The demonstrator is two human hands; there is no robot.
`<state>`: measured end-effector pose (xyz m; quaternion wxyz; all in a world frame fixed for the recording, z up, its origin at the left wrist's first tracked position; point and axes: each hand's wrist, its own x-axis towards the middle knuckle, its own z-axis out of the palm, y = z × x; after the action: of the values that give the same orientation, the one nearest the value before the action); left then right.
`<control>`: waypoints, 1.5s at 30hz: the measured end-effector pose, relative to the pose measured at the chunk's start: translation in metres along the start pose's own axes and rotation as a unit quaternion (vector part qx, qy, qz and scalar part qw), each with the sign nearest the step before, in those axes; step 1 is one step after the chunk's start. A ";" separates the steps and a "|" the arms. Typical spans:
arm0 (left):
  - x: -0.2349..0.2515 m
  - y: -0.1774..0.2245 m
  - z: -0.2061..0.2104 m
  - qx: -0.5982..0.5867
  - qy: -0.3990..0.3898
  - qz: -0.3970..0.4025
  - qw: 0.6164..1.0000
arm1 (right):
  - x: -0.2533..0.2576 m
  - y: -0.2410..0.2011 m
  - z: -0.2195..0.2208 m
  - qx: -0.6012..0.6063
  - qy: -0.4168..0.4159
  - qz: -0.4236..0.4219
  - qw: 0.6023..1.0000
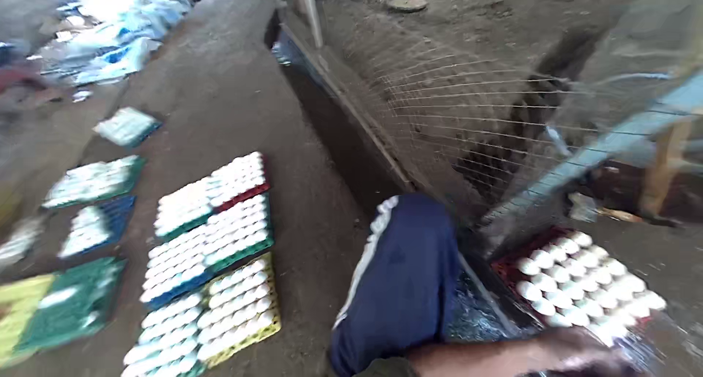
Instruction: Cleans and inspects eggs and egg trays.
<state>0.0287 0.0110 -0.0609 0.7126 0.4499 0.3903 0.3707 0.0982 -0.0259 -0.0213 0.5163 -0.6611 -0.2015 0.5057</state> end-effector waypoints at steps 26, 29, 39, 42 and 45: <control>-0.002 0.003 0.030 0.030 -0.056 -0.162 0.985 | 0.009 0.013 -0.035 -0.045 0.166 -0.090 0.981; -0.007 0.009 0.035 0.085 -0.098 -0.134 0.983 | 0.005 0.018 -0.035 -0.136 0.169 -0.158 0.963; -0.011 0.002 0.045 0.167 -0.053 -0.098 0.980 | 0.021 0.018 -0.043 0.016 0.193 -0.013 0.981; -0.008 0.000 0.042 0.185 -0.054 -0.070 0.979 | 0.000 0.027 -0.029 -0.061 0.180 -0.113 0.975; -0.008 0.009 0.034 0.093 -0.084 -0.212 0.969 | 0.021 0.014 -0.045 0.053 0.130 0.006 0.990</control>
<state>0.0541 -0.0047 -0.0412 0.7599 0.4512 0.4482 0.1342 0.1422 -0.0362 -0.0451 0.5689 -0.6945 -0.1016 0.4286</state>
